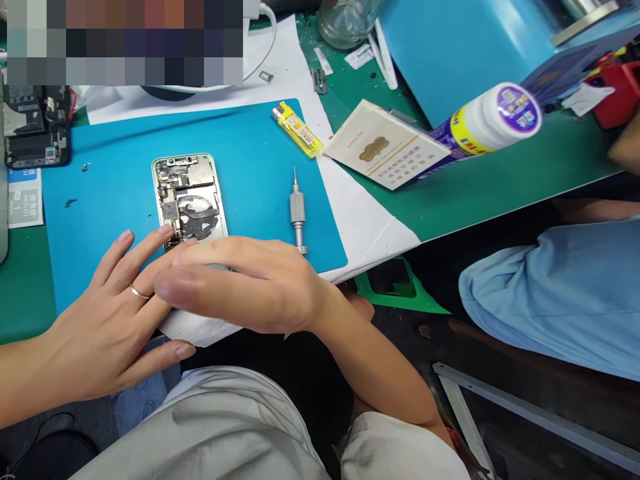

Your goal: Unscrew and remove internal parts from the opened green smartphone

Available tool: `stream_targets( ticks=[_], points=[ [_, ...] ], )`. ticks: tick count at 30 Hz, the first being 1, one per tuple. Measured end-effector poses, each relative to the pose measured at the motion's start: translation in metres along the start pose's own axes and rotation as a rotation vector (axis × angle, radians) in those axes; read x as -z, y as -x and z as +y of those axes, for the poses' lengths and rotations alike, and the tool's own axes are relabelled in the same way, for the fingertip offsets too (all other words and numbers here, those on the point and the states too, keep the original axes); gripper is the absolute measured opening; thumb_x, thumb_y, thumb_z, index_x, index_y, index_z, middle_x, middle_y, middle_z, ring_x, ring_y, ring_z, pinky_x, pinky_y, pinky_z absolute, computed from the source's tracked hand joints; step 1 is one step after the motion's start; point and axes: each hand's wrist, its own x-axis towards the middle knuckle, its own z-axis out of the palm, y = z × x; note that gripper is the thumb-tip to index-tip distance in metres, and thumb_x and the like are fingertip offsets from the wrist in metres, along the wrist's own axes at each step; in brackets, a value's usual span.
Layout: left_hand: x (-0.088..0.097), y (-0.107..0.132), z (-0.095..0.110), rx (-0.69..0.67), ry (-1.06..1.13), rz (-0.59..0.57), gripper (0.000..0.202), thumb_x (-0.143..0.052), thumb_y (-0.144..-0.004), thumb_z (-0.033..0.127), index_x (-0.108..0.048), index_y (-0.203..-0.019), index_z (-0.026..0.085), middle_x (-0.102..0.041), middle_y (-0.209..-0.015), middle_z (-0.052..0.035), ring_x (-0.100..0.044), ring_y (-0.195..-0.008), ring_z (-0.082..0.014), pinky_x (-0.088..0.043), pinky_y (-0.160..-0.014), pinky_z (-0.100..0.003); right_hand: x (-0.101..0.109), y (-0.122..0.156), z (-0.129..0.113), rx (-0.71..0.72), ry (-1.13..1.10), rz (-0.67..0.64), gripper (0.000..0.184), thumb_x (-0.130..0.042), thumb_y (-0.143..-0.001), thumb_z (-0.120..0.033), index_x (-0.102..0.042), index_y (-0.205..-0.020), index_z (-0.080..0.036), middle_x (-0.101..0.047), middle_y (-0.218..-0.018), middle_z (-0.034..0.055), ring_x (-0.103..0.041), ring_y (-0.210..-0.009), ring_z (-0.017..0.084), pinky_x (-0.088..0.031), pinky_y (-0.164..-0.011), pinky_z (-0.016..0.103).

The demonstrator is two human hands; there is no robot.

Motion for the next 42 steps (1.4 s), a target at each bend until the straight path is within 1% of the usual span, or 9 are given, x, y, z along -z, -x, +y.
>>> stream_targets(
  ticks=[4,7,13,18,23,28,34,39,42],
  points=[
    [0.0,0.001,-0.001,-0.001,0.008,0.005,0.072,-0.033,-0.111,0.057,-0.04,-0.16,0.005,-0.035,-0.17,-0.0205,-0.015,-0.164,-0.0406,-0.009,-0.132,-0.059,-0.007,-0.001,-0.01,-0.099,-0.014,0.116,0.013,-0.064,-0.105,-0.033,-0.07,-0.11,-0.022,-0.083,-0.109,0.0023,-0.081,-0.097,0.014,-0.065,-0.088,0.016],
    [0.0,0.001,-0.002,-0.012,0.005,0.017,0.072,-0.035,-0.111,0.056,-0.039,-0.16,0.004,-0.035,-0.169,-0.0222,-0.016,-0.163,-0.0413,-0.013,-0.132,-0.059,-0.011,-0.004,-0.016,-0.167,-0.024,0.173,0.017,-0.066,-0.104,-0.037,-0.071,-0.101,-0.021,-0.083,-0.103,0.0007,-0.081,-0.092,0.014,-0.066,-0.084,0.018],
    [-0.001,0.001,-0.004,-0.035,0.017,0.028,0.076,-0.036,-0.11,0.057,-0.033,-0.162,0.002,-0.033,-0.169,-0.0242,-0.014,-0.163,-0.0433,-0.02,-0.13,-0.06,-0.018,0.0,-0.006,0.149,-0.011,0.251,0.019,-0.051,-0.108,-0.015,-0.062,-0.122,-0.021,-0.079,-0.121,0.004,-0.075,-0.117,0.012,-0.063,-0.095,0.022],
    [-0.001,0.002,-0.003,-0.03,0.018,0.027,0.076,-0.036,-0.11,0.059,-0.034,-0.162,0.003,-0.035,-0.169,-0.0233,-0.016,-0.162,-0.0433,-0.019,-0.13,-0.061,-0.019,0.002,-0.001,0.079,0.019,0.252,0.021,-0.059,-0.106,-0.016,-0.063,-0.124,-0.024,-0.077,-0.12,0.0032,-0.076,-0.112,0.012,-0.062,-0.091,0.024],
    [0.0,0.002,-0.003,-0.033,0.018,0.019,0.078,-0.038,-0.11,0.059,-0.034,-0.161,0.001,-0.033,-0.168,-0.0254,-0.016,-0.162,-0.0444,-0.019,-0.13,-0.06,-0.016,-0.004,-0.002,0.216,-0.12,0.296,0.034,-0.045,-0.109,-0.012,-0.052,-0.141,-0.019,-0.077,-0.122,0.0068,-0.07,-0.125,0.011,-0.059,-0.104,0.027],
    [0.0,0.001,-0.004,-0.021,0.03,0.013,0.075,-0.036,-0.11,0.058,-0.036,-0.161,0.003,-0.034,-0.169,-0.0231,-0.014,-0.163,-0.0423,-0.015,-0.132,-0.058,-0.018,-0.003,-0.001,0.133,0.024,0.304,0.018,-0.06,-0.105,-0.017,-0.064,-0.122,-0.023,-0.079,-0.111,0.0049,-0.077,-0.102,0.015,-0.065,-0.085,0.027],
    [0.001,0.002,-0.004,-0.023,0.012,-0.003,0.08,-0.039,-0.109,0.058,-0.023,-0.166,0.004,-0.028,-0.172,-0.0221,-0.009,-0.164,-0.0412,-0.015,-0.132,-0.058,-0.023,-0.011,0.002,0.303,-0.088,0.38,0.018,-0.048,-0.109,-0.014,-0.065,-0.115,-0.014,-0.079,-0.115,0.012,-0.075,-0.115,0.016,-0.063,-0.099,0.03],
    [0.0,0.003,-0.007,-0.035,-0.008,0.006,0.083,-0.042,-0.109,0.057,-0.014,-0.169,0.007,-0.028,-0.173,-0.0207,-0.01,-0.164,-0.042,-0.016,-0.131,-0.058,-0.026,-0.015,0.003,0.247,0.017,0.41,0.014,-0.054,-0.109,-0.019,-0.067,-0.114,-0.02,-0.08,-0.104,0.0046,-0.078,-0.099,0.011,-0.063,-0.085,0.021],
    [0.0,0.003,-0.008,-0.038,-0.019,0.006,0.084,-0.044,-0.108,0.056,-0.014,-0.17,0.008,-0.029,-0.173,-0.0196,-0.011,-0.164,-0.042,-0.016,-0.131,-0.056,-0.026,-0.016,0.006,0.282,0.016,0.422,0.013,-0.054,-0.108,-0.019,-0.067,-0.113,-0.02,-0.079,-0.105,0.0052,-0.077,-0.101,0.012,-0.063,-0.088,0.021]
  ],
)
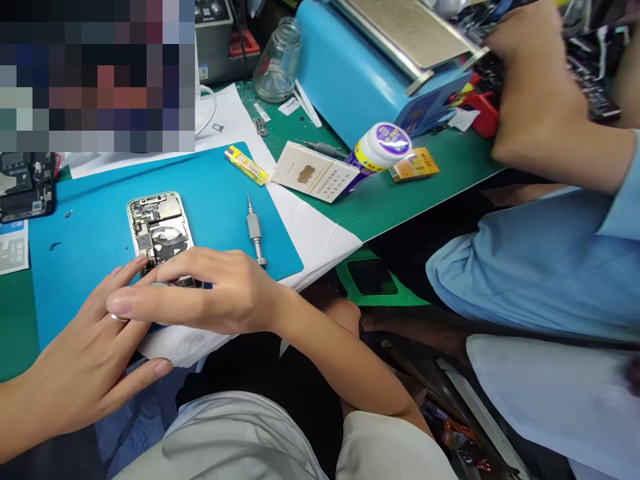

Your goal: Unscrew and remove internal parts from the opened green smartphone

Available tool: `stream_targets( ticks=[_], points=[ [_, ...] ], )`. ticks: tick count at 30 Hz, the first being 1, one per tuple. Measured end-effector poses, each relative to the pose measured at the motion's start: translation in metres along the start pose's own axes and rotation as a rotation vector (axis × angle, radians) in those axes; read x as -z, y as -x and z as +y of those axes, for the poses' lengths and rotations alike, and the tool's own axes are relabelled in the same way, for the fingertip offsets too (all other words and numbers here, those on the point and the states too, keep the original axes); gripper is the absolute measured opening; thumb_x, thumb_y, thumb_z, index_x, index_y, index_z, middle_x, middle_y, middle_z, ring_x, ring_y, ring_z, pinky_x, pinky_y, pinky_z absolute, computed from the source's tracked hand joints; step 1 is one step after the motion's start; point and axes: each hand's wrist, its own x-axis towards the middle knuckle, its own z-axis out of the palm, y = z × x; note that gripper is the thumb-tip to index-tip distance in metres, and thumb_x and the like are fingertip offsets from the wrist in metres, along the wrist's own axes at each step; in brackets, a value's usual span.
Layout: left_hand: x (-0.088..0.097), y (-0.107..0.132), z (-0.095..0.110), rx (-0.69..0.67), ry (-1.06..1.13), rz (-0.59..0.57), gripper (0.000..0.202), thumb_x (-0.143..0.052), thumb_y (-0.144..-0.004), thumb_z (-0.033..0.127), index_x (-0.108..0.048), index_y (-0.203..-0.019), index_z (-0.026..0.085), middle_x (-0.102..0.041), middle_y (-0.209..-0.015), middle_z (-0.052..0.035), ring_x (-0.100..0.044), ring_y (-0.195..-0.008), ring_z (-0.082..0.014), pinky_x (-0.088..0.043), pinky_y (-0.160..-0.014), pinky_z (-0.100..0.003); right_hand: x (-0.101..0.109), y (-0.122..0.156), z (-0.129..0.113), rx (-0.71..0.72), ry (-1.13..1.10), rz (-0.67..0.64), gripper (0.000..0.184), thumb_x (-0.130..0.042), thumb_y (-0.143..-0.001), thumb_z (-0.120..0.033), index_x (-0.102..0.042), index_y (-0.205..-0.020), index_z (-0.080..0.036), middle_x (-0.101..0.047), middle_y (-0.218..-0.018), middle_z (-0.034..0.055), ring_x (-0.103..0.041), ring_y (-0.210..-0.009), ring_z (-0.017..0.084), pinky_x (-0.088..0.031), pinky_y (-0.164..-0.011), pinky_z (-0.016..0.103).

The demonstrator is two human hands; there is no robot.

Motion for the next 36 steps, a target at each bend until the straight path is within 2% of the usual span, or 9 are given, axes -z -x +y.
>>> stream_targets(
  ticks=[4,8,12,15,20,26,29,34,36],
  points=[
    [0.0,0.0,0.0,-0.003,-0.009,0.006,0.086,-0.045,-0.107,0.057,-0.014,-0.17,0.007,-0.029,-0.173,-0.0199,-0.012,-0.164,-0.0422,-0.016,-0.131,-0.056,-0.003,0.0,0.003,0.06,-0.11,0.049,0.016,-0.052,-0.106,-0.011,-0.066,-0.115,-0.012,-0.078,-0.111,0.0124,-0.076,-0.106,0.014,-0.063,-0.093,0.026],
    [0.0,0.001,0.001,0.005,-0.001,0.007,0.084,-0.045,-0.107,0.059,-0.021,-0.168,0.006,-0.031,-0.172,-0.0201,-0.015,-0.163,-0.0433,-0.018,-0.13,-0.057,-0.005,0.002,0.003,0.022,0.03,0.098,0.013,-0.059,-0.104,-0.014,-0.07,-0.112,-0.016,-0.075,-0.095,0.006,-0.075,-0.089,0.012,-0.062,-0.08,0.025],
    [0.001,0.0,-0.001,-0.001,0.0,0.044,0.082,-0.046,-0.106,0.057,-0.023,-0.168,0.007,-0.037,-0.169,-0.0206,-0.018,-0.162,-0.0437,-0.022,-0.13,-0.057,-0.002,0.003,0.005,0.06,-0.062,0.074,0.02,-0.053,-0.104,-0.01,-0.069,-0.116,-0.014,-0.076,-0.107,0.0102,-0.074,-0.108,0.016,-0.062,-0.096,0.031],
    [0.001,-0.001,-0.004,-0.042,-0.017,0.076,0.084,-0.047,-0.106,0.057,-0.021,-0.169,0.009,-0.036,-0.17,-0.0191,-0.019,-0.162,-0.0421,-0.019,-0.13,-0.054,-0.001,0.005,0.007,0.028,-0.058,-0.054,0.027,-0.055,-0.103,-0.009,-0.067,-0.127,-0.016,-0.077,-0.118,0.0071,-0.071,-0.118,0.011,-0.057,-0.106,0.023],
    [-0.003,-0.001,-0.012,-0.088,-0.077,0.107,0.082,-0.05,-0.105,0.051,-0.021,-0.169,0.009,-0.029,-0.173,-0.0171,-0.015,-0.163,-0.0426,-0.012,-0.132,-0.052,0.002,0.001,0.013,-0.062,0.155,-0.436,0.017,-0.064,-0.102,-0.016,-0.076,-0.114,-0.018,-0.076,-0.125,0.007,-0.067,-0.127,0.009,-0.048,-0.115,0.019],
    [-0.007,0.002,-0.016,-0.055,-0.057,0.085,0.084,-0.052,-0.103,0.055,-0.022,-0.169,0.015,-0.042,-0.166,-0.0159,-0.021,-0.161,-0.0452,-0.024,-0.127,-0.059,0.011,-0.005,0.009,-0.119,0.154,-0.506,0.031,-0.044,-0.108,-0.018,-0.066,-0.129,-0.024,-0.071,-0.141,-0.0021,-0.061,-0.136,0.005,-0.045,-0.118,0.018],
    [-0.005,0.002,-0.013,-0.041,-0.073,0.09,0.085,-0.051,-0.103,0.059,-0.022,-0.169,0.014,-0.044,-0.165,-0.0173,-0.025,-0.159,-0.046,-0.029,-0.125,-0.061,0.009,0.0,0.008,-0.098,0.123,-0.436,0.027,-0.054,-0.104,-0.017,-0.065,-0.126,-0.026,-0.073,-0.138,-0.0024,-0.069,-0.126,0.007,-0.05,-0.113,0.017],
    [0.001,0.001,-0.003,-0.024,-0.053,0.044,0.086,-0.049,-0.105,0.058,-0.02,-0.169,0.009,-0.038,-0.168,-0.021,-0.026,-0.158,-0.0454,-0.032,-0.124,-0.06,0.001,0.007,0.004,0.011,0.062,-0.038,0.04,-0.054,-0.103,-0.008,-0.053,-0.142,-0.016,-0.08,-0.118,0.0077,-0.077,-0.104,0.013,-0.063,-0.094,0.025],
    [0.002,0.0,0.0,-0.001,-0.045,0.033,0.085,-0.046,-0.106,0.059,-0.022,-0.168,0.006,-0.038,-0.168,-0.0217,-0.023,-0.16,-0.0445,-0.028,-0.126,-0.059,0.0,0.007,0.001,-0.006,-0.003,-0.001,0.047,-0.053,-0.103,-0.007,-0.048,-0.149,-0.016,-0.08,-0.114,0.0103,-0.077,-0.105,0.016,-0.065,-0.09,0.029]
  ],
)
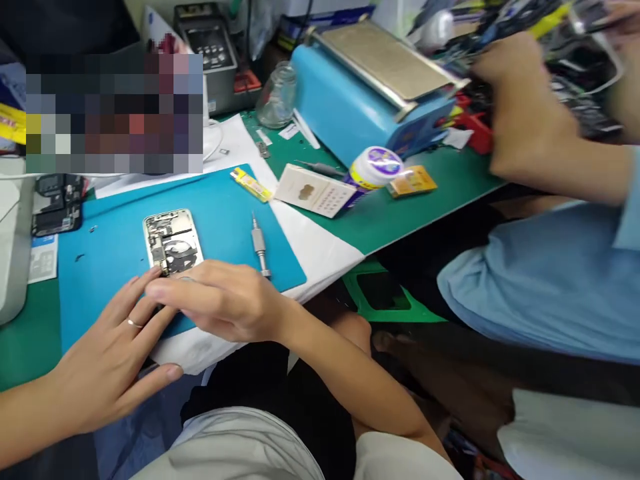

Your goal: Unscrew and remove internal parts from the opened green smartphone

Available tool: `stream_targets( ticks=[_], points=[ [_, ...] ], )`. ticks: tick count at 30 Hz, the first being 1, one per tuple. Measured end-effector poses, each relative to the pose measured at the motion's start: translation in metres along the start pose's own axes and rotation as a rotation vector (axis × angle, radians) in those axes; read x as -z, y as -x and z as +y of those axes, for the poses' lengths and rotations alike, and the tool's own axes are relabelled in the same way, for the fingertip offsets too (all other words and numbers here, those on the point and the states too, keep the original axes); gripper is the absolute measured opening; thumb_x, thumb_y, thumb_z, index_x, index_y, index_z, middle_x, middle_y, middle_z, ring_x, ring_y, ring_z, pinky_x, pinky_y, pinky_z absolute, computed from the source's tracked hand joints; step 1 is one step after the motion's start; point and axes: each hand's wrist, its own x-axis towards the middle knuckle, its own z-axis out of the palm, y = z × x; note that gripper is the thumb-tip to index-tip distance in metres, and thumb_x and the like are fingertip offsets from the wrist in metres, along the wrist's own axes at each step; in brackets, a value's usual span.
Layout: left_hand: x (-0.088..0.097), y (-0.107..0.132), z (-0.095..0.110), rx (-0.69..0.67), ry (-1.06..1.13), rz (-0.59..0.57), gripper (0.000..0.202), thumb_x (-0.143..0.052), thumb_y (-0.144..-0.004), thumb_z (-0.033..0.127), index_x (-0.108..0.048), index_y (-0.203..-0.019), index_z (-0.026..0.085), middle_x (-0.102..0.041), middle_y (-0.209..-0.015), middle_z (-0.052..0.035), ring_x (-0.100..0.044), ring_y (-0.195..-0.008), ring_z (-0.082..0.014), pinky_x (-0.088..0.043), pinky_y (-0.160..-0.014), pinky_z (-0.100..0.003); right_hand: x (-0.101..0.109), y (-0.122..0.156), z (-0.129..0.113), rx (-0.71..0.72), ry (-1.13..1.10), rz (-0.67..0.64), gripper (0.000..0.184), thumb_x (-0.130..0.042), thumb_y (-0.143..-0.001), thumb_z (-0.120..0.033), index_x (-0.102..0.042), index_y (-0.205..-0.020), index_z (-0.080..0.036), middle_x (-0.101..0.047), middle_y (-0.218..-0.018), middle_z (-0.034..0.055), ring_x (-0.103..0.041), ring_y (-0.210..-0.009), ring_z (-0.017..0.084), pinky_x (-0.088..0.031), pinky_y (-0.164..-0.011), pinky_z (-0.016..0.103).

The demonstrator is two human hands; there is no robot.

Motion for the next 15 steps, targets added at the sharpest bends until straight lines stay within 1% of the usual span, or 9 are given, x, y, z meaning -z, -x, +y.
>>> stream_targets(
  ticks=[2,4,7,11,15],
  points=[
    [0.0006,-0.0007,0.0021,-0.007,0.007,-0.01,0.085,-0.046,-0.107,0.061,-0.026,-0.166,0.003,-0.037,-0.167,-0.0232,-0.02,-0.161,-0.0438,-0.023,-0.128,-0.058,0.0014,0.0001,-0.0019,-0.016,-0.058,0.003,0.055,-0.055,-0.102,-0.007,-0.045,-0.155,-0.016,-0.08,-0.112,0.0122,-0.077,-0.106,0.018,-0.067,-0.088,0.032],
    [0.0007,-0.0011,0.0038,-0.001,0.023,-0.021,0.083,-0.045,-0.107,0.06,-0.028,-0.165,0.003,-0.037,-0.168,-0.0228,-0.019,-0.161,-0.0429,-0.021,-0.129,-0.057,0.0036,0.0009,-0.0026,-0.021,-0.087,-0.003,0.063,-0.058,-0.099,-0.005,-0.043,-0.159,-0.017,-0.079,-0.11,0.0131,-0.078,-0.106,0.02,-0.068,-0.086,0.035],
    [-0.0002,-0.0012,0.0057,0.018,0.048,-0.017,0.08,-0.043,-0.108,0.06,-0.03,-0.164,0.004,-0.035,-0.17,-0.0209,-0.019,-0.162,-0.0415,-0.018,-0.13,-0.056,0.0064,0.0027,-0.0025,-0.016,-0.079,-0.005,0.071,-0.061,-0.096,-0.004,-0.04,-0.162,-0.019,-0.079,-0.108,0.0122,-0.078,-0.102,0.021,-0.068,-0.084,0.034],
    [-0.0013,-0.0004,0.0068,0.034,0.062,-0.02,0.078,-0.04,-0.109,0.059,-0.03,-0.164,0.004,-0.034,-0.17,-0.0201,-0.017,-0.163,-0.0404,-0.017,-0.131,-0.056,0.0063,0.004,-0.0019,-0.032,-0.048,-0.023,0.071,-0.061,-0.098,-0.006,-0.038,-0.164,-0.021,-0.079,-0.109,0.0122,-0.079,-0.102,0.021,-0.068,-0.084,0.033],
    [-0.0004,-0.0001,0.0068,0.034,0.064,-0.017,0.076,-0.04,-0.11,0.058,-0.033,-0.163,0.004,-0.035,-0.17,-0.0207,-0.017,-0.162,-0.0409,-0.016,-0.131,-0.056,0.0018,0.0053,-0.0005,0.006,-0.054,0.03,0.068,-0.061,-0.098,-0.005,-0.042,-0.162,-0.017,-0.079,-0.109,0.0139,-0.079,-0.102,0.021,-0.068,-0.084,0.032]
  ],
)
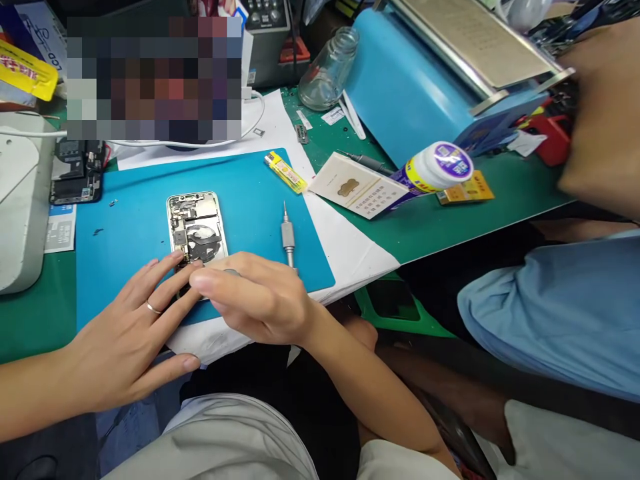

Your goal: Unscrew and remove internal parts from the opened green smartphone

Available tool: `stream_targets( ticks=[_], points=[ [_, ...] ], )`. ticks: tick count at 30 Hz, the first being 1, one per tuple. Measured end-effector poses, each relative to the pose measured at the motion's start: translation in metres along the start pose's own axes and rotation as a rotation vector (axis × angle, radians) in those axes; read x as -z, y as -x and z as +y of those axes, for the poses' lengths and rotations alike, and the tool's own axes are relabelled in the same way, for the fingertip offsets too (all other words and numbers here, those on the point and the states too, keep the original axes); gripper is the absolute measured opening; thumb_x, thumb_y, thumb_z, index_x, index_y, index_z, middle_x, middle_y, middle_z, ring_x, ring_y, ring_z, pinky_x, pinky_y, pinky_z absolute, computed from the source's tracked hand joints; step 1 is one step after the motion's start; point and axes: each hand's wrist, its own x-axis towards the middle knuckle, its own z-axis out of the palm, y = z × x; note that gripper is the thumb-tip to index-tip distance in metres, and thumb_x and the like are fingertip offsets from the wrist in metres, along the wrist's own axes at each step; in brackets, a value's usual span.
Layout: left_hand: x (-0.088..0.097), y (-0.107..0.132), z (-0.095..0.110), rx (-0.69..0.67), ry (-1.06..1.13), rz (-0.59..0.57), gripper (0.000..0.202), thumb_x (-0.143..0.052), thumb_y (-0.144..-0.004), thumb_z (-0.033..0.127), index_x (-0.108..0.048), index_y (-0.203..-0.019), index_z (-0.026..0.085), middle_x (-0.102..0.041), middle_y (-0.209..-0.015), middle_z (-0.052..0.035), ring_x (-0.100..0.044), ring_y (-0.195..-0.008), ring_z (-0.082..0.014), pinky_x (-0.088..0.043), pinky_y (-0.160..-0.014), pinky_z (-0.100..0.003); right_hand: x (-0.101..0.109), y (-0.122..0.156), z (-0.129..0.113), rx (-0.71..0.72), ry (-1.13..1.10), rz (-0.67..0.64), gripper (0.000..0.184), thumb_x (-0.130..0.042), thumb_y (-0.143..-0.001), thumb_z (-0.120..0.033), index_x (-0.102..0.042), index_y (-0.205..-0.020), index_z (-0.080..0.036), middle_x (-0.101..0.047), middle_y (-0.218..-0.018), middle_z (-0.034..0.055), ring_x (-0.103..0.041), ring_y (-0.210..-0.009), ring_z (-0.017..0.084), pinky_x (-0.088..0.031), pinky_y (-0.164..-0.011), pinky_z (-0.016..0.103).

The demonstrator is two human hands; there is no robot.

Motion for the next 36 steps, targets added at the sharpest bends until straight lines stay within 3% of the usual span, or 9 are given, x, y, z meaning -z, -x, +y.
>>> stream_targets(
  ticks=[9,14,19,23,31,36],
  points=[
    [0.0,-0.002,-0.002,-0.024,-0.017,0.0,0.078,-0.04,-0.109,0.059,-0.037,-0.16,0.001,-0.036,-0.168,-0.0237,-0.021,-0.16,-0.0438,-0.021,-0.128,-0.059,0.0,0.002,0.002,0.007,-0.021,0.009,0.067,-0.059,-0.097,-0.002,-0.043,-0.161,-0.015,-0.078,-0.105,0.0138,-0.078,-0.101,0.021,-0.068,-0.086,0.033],
    [0.001,-0.003,-0.001,-0.033,-0.003,0.007,0.077,-0.042,-0.109,0.058,-0.04,-0.158,-0.001,-0.038,-0.166,-0.025,-0.021,-0.16,-0.045,-0.02,-0.128,-0.059,0.004,0.0,0.0,-0.02,-0.029,-0.07,0.069,-0.059,-0.099,-0.006,-0.038,-0.164,-0.018,-0.076,-0.094,0.0075,-0.078,-0.099,0.021,-0.068,-0.084,0.033],
    [0.0,-0.002,-0.001,-0.012,0.005,-0.005,0.076,-0.04,-0.11,0.057,-0.037,-0.16,0.001,-0.036,-0.168,-0.023,-0.019,-0.161,-0.0432,-0.016,-0.13,-0.056,0.009,0.0,-0.003,-0.061,-0.032,-0.125,0.07,-0.054,-0.102,-0.008,-0.031,-0.166,-0.022,-0.077,-0.096,0.0065,-0.078,-0.101,0.021,-0.069,-0.087,0.035],
    [-0.001,-0.003,0.0,0.009,0.008,-0.013,0.075,-0.036,-0.11,0.058,-0.037,-0.161,0.003,-0.034,-0.169,-0.0214,-0.018,-0.162,-0.0413,-0.014,-0.131,-0.055,0.011,-0.001,-0.004,-0.059,-0.043,-0.153,0.072,-0.052,-0.101,-0.004,-0.029,-0.167,-0.02,-0.076,-0.105,0.0107,-0.077,-0.104,0.021,-0.069,-0.088,0.035],
    [0.001,-0.003,0.001,-0.018,-0.004,-0.008,0.077,-0.038,-0.11,0.058,-0.036,-0.16,0.0,-0.039,-0.166,-0.025,-0.024,-0.159,-0.0458,-0.023,-0.127,-0.06,0.007,-0.001,-0.006,-0.103,-0.059,-0.145,0.069,-0.046,-0.104,-0.007,-0.027,-0.168,-0.025,-0.076,-0.112,0.0093,-0.077,-0.105,0.021,-0.07,-0.087,0.038],
    [0.001,-0.004,0.0,-0.017,-0.008,-0.01,0.077,-0.037,-0.11,0.058,-0.037,-0.159,-0.001,-0.039,-0.165,-0.0248,-0.023,-0.159,-0.0456,-0.021,-0.128,-0.059,0.004,0.001,-0.003,-0.072,-0.049,-0.135,0.067,-0.048,-0.105,-0.008,-0.028,-0.167,-0.022,-0.076,-0.11,0.0106,-0.076,-0.104,0.021,-0.069,-0.085,0.037]
  ],
)
